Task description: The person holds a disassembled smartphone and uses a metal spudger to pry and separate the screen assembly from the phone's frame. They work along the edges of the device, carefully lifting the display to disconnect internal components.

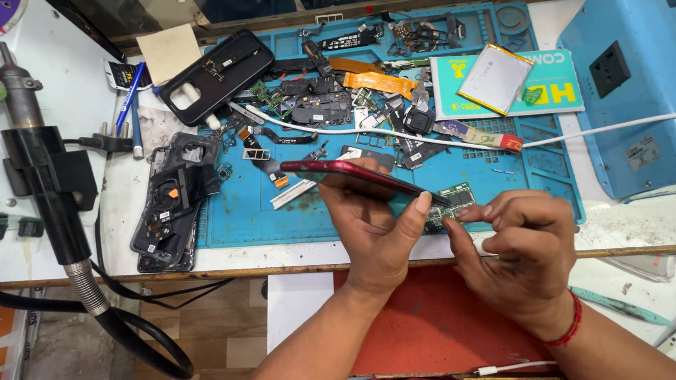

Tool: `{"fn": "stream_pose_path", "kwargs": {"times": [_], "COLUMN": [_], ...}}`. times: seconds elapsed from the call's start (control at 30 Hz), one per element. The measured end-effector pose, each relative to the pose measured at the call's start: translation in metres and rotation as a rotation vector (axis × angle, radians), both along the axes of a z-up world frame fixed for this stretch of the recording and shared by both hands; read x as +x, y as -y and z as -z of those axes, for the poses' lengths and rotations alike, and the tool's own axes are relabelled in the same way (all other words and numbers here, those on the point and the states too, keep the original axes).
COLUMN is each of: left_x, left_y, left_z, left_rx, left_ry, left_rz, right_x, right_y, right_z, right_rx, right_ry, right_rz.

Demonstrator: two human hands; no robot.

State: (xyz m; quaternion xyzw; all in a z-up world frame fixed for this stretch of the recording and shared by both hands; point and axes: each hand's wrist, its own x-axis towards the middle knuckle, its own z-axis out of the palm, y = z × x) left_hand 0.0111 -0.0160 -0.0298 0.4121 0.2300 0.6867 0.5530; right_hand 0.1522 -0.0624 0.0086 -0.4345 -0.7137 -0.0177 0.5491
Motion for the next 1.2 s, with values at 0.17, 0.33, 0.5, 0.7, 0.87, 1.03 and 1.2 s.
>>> {"fn": "stream_pose_path", "kwargs": {"times": [0.17,0.33,0.5,0.7,0.87,1.03,1.2], "left_x": [0.002,0.004,0.004,0.002,-0.004,-0.009,-0.007], "left_y": [0.004,0.005,0.007,-0.002,-0.013,-0.02,-0.015], "left_z": [-0.001,-0.003,-0.009,-0.009,-0.003,-0.001,0.012], "left_rx": [-0.04,-0.015,0.0,-0.05,-0.093,-0.126,-0.101], "left_ry": [0.017,-0.035,-0.036,0.061,0.222,0.312,0.275], "left_rz": [0.02,0.01,0.044,0.09,0.066,0.089,0.133], "right_x": [0.001,0.001,0.001,0.001,0.024,0.091,0.11], "right_y": [0.001,-0.001,-0.002,-0.003,-0.001,0.045,0.12], "right_z": [0.005,0.008,0.009,0.0,-0.011,-0.017,-0.003], "right_rx": [-0.035,-0.063,-0.043,-0.007,0.002,-0.047,-0.5], "right_ry": [-0.05,-0.105,-0.043,0.029,0.14,0.017,0.0], "right_rz": [0.007,-0.015,0.065,0.049,0.144,0.433,0.593]}}
